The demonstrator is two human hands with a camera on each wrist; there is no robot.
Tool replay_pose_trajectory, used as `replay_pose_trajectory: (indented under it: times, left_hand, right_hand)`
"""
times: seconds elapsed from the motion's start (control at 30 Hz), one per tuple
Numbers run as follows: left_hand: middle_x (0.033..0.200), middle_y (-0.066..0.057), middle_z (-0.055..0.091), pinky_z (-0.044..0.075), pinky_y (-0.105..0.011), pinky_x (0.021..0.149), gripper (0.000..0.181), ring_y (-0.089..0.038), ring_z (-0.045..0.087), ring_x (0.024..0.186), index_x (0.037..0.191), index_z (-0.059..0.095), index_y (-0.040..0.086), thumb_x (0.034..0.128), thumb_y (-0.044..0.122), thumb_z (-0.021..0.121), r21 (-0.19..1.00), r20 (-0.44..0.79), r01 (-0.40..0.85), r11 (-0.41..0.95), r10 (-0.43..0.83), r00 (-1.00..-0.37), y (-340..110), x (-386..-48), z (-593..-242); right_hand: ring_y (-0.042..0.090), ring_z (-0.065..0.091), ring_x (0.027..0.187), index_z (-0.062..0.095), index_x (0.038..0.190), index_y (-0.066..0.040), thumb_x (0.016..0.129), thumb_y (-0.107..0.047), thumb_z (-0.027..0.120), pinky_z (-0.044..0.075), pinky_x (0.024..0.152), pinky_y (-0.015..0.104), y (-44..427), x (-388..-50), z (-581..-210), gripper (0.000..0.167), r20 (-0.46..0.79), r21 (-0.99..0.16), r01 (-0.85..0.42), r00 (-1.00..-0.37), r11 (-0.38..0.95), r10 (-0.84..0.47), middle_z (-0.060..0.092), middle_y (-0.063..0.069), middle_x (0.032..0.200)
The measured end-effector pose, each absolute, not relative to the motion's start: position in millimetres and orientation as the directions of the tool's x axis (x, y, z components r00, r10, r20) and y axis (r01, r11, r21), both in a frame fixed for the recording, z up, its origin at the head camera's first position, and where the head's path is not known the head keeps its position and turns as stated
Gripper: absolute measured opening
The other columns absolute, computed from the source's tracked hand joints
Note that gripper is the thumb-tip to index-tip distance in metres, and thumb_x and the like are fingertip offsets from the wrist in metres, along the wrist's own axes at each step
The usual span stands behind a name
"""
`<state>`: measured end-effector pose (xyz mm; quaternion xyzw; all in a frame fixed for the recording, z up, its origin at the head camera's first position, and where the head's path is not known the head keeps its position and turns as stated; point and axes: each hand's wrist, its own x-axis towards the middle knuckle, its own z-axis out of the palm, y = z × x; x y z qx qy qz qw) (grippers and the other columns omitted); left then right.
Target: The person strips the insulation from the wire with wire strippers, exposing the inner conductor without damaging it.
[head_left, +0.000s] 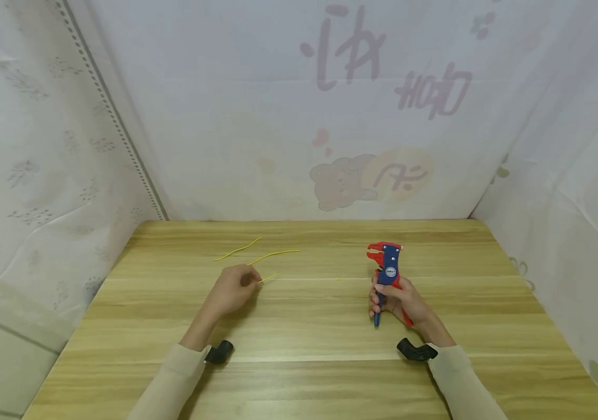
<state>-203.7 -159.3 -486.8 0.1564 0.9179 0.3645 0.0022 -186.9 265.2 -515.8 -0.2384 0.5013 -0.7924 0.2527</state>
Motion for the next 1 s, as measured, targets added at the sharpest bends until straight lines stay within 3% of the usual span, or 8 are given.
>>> replay_pose_trajectory:
  times: [0.43, 1.0]
  left_hand:
    - [0.088, -0.002, 0.07, 0.053, -0.035, 0.076, 0.004, -0.014, 0.063, 0.08, 0.094, 0.074, 0.008, 0.0908, 0.006, 0.074, 0.632, 0.046, 0.26, 0.73, 0.299, -0.953, -164.6, -204.1, -484.0]
    - [0.09, -0.002, 0.067, 0.052, -0.034, 0.075, 0.008, -0.015, 0.06, 0.081, 0.095, 0.073, 0.007, 0.0942, 0.015, 0.074, 0.615, -0.011, 0.235, 0.753, 0.306, -0.952, -169.3, -207.0, -478.8]
  right_hand:
    - [0.016, 0.067, 0.075, 0.041, 0.117, 0.002, 0.109, 0.001, 0.032, 0.062, 0.081, 0.039, 265.1, -185.7, -522.1, 0.012, 0.112, -0.892, 0.191, -0.785, -0.409, -0.609, 0.065, 0.005, 0.087]
    - [0.017, 0.066, 0.075, 0.043, 0.116, 0.001, 0.111, -0.003, 0.031, 0.062, 0.081, 0.039, 265.2, -188.1, -518.9, 0.014, 0.087, -0.899, 0.198, -0.794, -0.391, -0.601, 0.065, 0.006, 0.087]
